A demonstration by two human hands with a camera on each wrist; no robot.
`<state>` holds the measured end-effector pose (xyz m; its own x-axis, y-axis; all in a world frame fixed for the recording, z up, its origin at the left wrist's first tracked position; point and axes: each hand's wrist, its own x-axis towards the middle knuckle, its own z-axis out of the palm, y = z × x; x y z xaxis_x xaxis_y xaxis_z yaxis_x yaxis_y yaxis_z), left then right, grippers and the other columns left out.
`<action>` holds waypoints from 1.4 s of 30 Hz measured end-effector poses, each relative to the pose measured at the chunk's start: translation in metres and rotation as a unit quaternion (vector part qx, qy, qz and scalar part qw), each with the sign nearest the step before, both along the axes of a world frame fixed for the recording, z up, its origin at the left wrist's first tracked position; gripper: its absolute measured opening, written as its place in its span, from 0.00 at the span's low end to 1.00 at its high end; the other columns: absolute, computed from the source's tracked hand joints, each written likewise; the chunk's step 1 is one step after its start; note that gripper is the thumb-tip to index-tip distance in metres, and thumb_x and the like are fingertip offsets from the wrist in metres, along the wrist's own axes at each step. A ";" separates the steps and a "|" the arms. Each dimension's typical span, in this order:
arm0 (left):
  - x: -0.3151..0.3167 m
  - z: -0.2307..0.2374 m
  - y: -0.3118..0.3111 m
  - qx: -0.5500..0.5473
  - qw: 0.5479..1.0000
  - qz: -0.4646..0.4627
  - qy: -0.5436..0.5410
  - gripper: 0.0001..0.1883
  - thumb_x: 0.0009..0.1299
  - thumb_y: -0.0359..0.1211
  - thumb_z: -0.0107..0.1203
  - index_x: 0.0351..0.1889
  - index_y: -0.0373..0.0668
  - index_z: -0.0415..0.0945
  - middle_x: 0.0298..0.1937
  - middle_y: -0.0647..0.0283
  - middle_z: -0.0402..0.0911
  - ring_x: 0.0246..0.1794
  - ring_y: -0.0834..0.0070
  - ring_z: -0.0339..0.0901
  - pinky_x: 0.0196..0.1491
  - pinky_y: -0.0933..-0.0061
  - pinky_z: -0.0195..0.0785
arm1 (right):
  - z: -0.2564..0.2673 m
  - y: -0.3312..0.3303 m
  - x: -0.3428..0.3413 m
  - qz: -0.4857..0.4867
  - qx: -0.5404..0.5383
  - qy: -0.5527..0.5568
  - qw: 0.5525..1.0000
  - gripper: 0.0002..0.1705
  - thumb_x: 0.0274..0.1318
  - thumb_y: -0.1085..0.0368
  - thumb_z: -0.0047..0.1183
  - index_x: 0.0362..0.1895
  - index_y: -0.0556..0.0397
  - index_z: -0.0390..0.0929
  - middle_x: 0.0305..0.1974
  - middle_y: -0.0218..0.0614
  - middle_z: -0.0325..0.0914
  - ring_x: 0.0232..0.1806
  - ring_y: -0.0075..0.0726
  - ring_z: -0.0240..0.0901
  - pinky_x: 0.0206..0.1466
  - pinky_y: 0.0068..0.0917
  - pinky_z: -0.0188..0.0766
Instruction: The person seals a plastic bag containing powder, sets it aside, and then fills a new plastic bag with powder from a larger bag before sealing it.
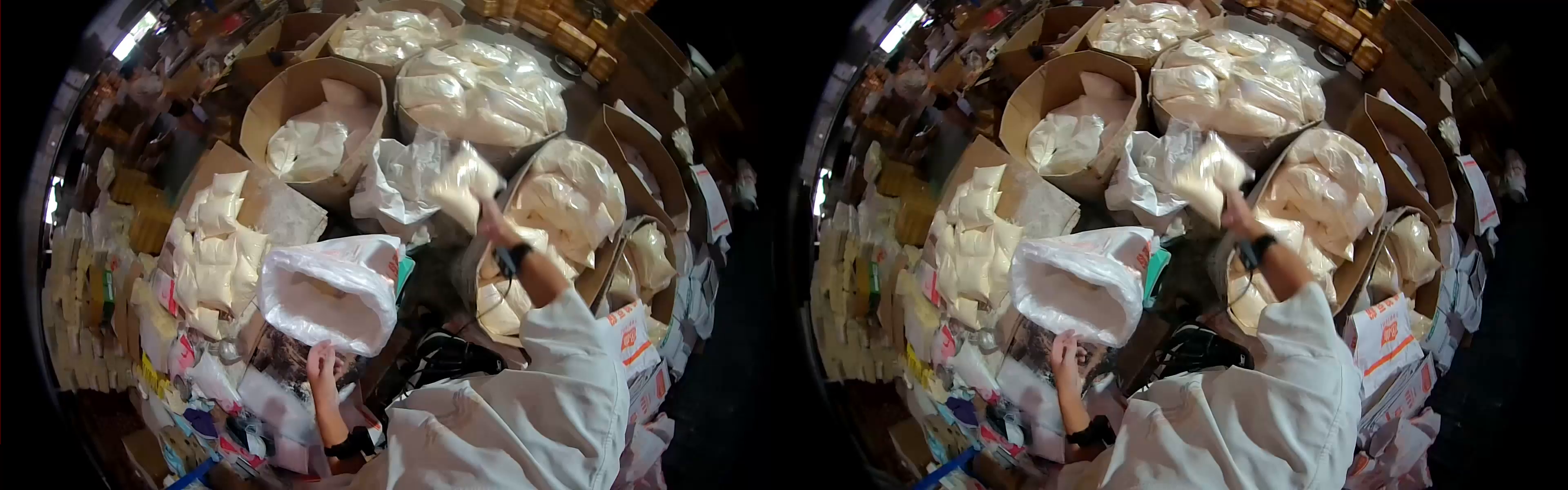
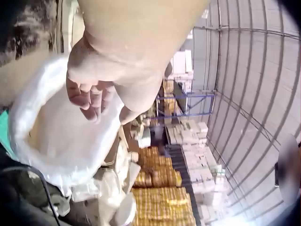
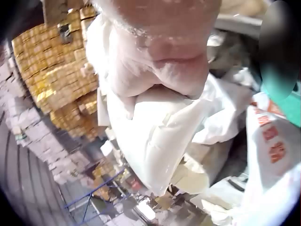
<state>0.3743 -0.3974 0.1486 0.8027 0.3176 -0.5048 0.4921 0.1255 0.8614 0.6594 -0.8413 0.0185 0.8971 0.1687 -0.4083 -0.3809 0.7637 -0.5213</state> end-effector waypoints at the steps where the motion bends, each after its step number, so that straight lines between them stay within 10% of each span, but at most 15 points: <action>1: -0.006 -0.001 0.004 -0.007 0.999 0.031 0.010 0.14 0.75 0.34 0.54 0.55 0.39 0.73 0.44 0.64 0.81 0.30 0.86 0.70 0.32 0.84 0.63 | 0.029 -0.002 0.055 0.012 -0.031 -0.093 0.995 0.33 0.66 0.51 0.55 0.69 0.52 0.63 0.64 0.40 0.72 0.63 0.44 0.71 0.68 0.42 0.66; 5: -0.037 -0.012 0.017 0.016 0.990 0.137 -0.001 0.13 0.75 0.34 0.53 0.53 0.39 0.75 0.41 0.66 0.79 0.29 0.83 0.70 0.32 0.82 0.62 | 0.105 0.006 0.283 -0.040 -0.006 -0.300 0.953 0.21 0.67 0.54 0.50 0.57 0.53 0.68 0.55 0.38 0.69 0.59 0.44 0.71 0.66 0.53 0.68; 7: -0.058 -0.022 0.027 -0.021 0.985 0.169 -0.013 0.14 0.76 0.37 0.53 0.55 0.42 0.74 0.42 0.67 0.79 0.30 0.83 0.69 0.33 0.82 0.61 | 0.103 0.024 0.358 -0.021 0.021 -0.055 0.998 0.21 0.68 0.59 0.47 0.60 0.53 0.61 0.63 0.44 0.59 0.62 0.61 0.66 0.64 0.63 0.67; 9: -0.049 0.005 0.009 0.013 0.981 0.192 0.011 0.16 0.76 0.41 0.53 0.56 0.43 0.74 0.44 0.69 0.78 0.32 0.83 0.68 0.36 0.81 0.62 | 0.051 0.052 0.387 0.015 -0.061 -0.081 0.995 0.17 0.69 0.58 0.46 0.55 0.52 0.66 0.56 0.44 0.68 0.55 0.52 0.73 0.61 0.56 0.72; 15: -0.051 0.005 -0.005 0.007 0.977 0.211 0.022 0.16 0.75 0.40 0.52 0.56 0.42 0.75 0.44 0.68 0.80 0.34 0.83 0.71 0.39 0.80 0.64 | 0.015 0.119 0.288 0.202 -0.209 -0.012 0.957 0.13 0.66 0.59 0.52 0.50 0.50 0.74 0.52 0.34 0.77 0.50 0.30 0.74 0.44 0.28 0.76; 20: -0.064 -0.042 0.013 -0.033 0.984 0.176 0.006 0.15 0.76 0.37 0.52 0.56 0.40 0.74 0.43 0.65 0.82 0.33 0.81 0.72 0.36 0.81 0.65 | 0.000 0.109 0.194 0.228 -0.267 0.035 0.936 0.13 0.66 0.56 0.52 0.49 0.47 0.78 0.47 0.29 0.80 0.46 0.32 0.77 0.57 0.33 0.72; 25: -0.059 -0.036 0.008 -0.048 0.982 0.183 0.017 0.13 0.77 0.36 0.52 0.55 0.40 0.75 0.44 0.64 0.81 0.30 0.83 0.71 0.31 0.85 0.61 | 0.009 0.084 0.102 0.196 -0.267 0.070 0.941 0.09 0.64 0.58 0.54 0.40 0.47 0.80 0.35 0.25 0.81 0.36 0.27 0.76 0.47 0.28 0.72; 42: -0.152 -0.033 0.063 -0.046 0.987 0.097 -0.115 0.11 0.76 0.35 0.54 0.51 0.42 0.77 0.42 0.65 0.83 0.30 0.84 0.74 0.32 0.83 0.64 | 0.132 0.142 -0.191 0.143 -0.277 -0.097 0.945 0.12 0.69 0.60 0.51 0.51 0.50 0.78 0.43 0.27 0.82 0.43 0.22 0.78 0.43 0.20 0.72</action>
